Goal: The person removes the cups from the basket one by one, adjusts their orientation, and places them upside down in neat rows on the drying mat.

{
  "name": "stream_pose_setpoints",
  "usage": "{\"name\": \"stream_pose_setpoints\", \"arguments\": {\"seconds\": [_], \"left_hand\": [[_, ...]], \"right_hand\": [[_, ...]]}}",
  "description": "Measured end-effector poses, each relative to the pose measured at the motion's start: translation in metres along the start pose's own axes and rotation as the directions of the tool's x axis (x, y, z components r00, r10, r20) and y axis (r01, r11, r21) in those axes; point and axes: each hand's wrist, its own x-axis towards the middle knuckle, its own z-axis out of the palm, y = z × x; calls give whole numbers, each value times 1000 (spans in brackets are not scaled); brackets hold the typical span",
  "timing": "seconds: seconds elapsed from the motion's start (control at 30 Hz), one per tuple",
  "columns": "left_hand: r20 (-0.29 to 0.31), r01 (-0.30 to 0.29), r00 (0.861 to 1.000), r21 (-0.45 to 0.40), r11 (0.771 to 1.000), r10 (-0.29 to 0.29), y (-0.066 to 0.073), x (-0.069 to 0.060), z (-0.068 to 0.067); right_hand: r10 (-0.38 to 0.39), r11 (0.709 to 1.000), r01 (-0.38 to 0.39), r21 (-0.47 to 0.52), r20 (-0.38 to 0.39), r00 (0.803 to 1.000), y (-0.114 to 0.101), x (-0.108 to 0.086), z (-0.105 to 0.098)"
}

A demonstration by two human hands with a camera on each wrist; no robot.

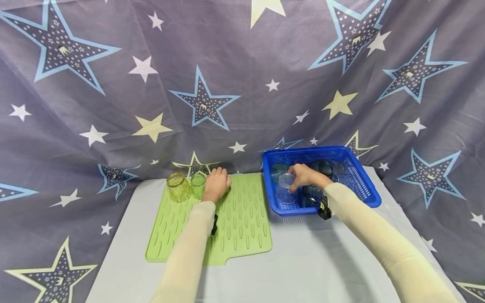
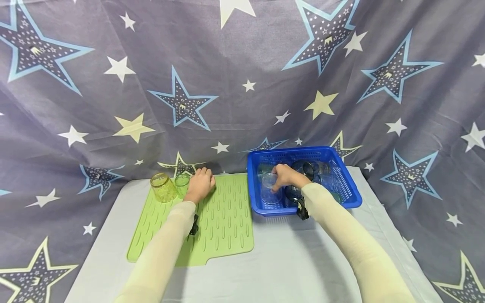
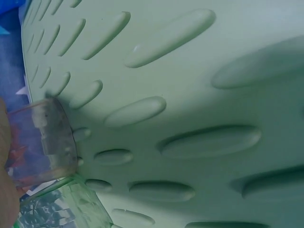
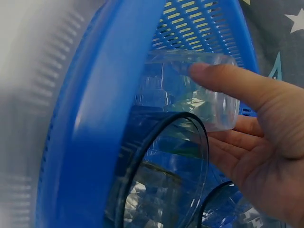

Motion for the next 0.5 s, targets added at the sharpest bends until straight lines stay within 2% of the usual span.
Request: {"name": "stream_pose_setpoints", "arguments": {"seconds": [0.27,0.5], "left_hand": [[-55,-20,998,10,1000,20,0,0,3],[-47,-19,999,14,1000,20,-1,0,4]], "right_hand": [[-66,990,70,125,-35,997,2,1,4],[-84,974,95,205,-61,995,-1,1,7]]}}
